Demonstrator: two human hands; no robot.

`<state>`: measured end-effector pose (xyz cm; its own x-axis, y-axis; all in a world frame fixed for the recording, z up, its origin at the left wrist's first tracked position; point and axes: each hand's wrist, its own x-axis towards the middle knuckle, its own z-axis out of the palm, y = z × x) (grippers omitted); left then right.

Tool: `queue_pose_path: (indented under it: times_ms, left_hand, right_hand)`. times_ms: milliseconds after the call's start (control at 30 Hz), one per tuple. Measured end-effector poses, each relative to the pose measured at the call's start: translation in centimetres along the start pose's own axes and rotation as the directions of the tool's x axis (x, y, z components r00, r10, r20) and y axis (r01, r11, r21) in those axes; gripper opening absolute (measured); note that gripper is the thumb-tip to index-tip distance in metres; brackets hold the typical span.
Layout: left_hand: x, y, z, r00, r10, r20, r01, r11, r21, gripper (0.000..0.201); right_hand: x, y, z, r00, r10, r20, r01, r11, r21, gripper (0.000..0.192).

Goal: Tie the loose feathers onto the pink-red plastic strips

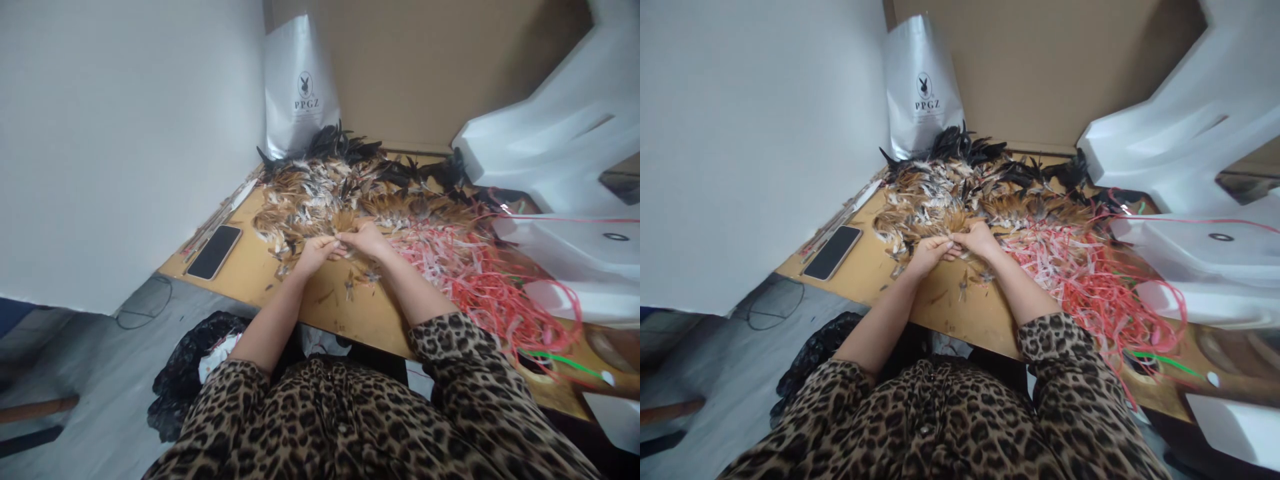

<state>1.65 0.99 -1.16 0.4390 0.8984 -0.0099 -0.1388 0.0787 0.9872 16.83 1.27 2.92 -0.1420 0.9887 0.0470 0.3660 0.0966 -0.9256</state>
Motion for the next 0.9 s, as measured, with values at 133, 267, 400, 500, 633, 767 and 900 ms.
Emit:
queue_pose_path:
  times_ms: [133,267,400,500,633,767,900]
  left_hand:
    - [0.02,-0.25,0.03,0.997,0.024,-0.079,-0.017,0.996,0.082,0.023]
    - [0.07,-0.44,0.0,0.995,0.035,-0.09,-0.026,0.994,0.106,0.017]
    - [0.15,-0.42,-0.18,0.995,-0.014,-0.095,0.019,0.998,0.056,0.019]
    - [0.16,-0.17,-0.35,0.99,-0.044,-0.137,0.043,0.999,-0.013,0.022]
    - [0.14,0.29,-0.53,0.977,-0.07,-0.203,0.042,0.989,-0.139,0.024]
    - [0.33,0.18,-0.63,0.972,-0.08,-0.219,0.036,0.98,-0.197,0.025]
    - [0.58,-0.14,-0.67,0.963,-0.061,-0.264,0.013,0.984,-0.18,0.025]
  right_hand:
    - [-0.02,-0.14,0.08,0.998,-0.057,0.005,0.057,0.996,-0.063,0.026]
    - [0.07,0.14,0.21,0.999,-0.047,-0.008,0.045,0.986,-0.159,0.026]
    - [0.15,0.16,0.38,0.998,-0.055,-0.04,0.048,0.988,-0.148,0.028]
    - [0.22,-0.04,0.33,1.0,-0.014,-0.007,0.014,1.0,0.01,0.031]
    - [0.24,-0.14,0.01,1.0,0.03,-0.009,-0.029,0.998,0.061,0.034]
    - [0.04,-0.15,0.24,1.0,-0.013,0.014,0.013,0.999,-0.047,0.032]
    - [-0.27,-0.28,0.9,0.999,-0.047,0.013,0.048,0.977,-0.208,0.027]
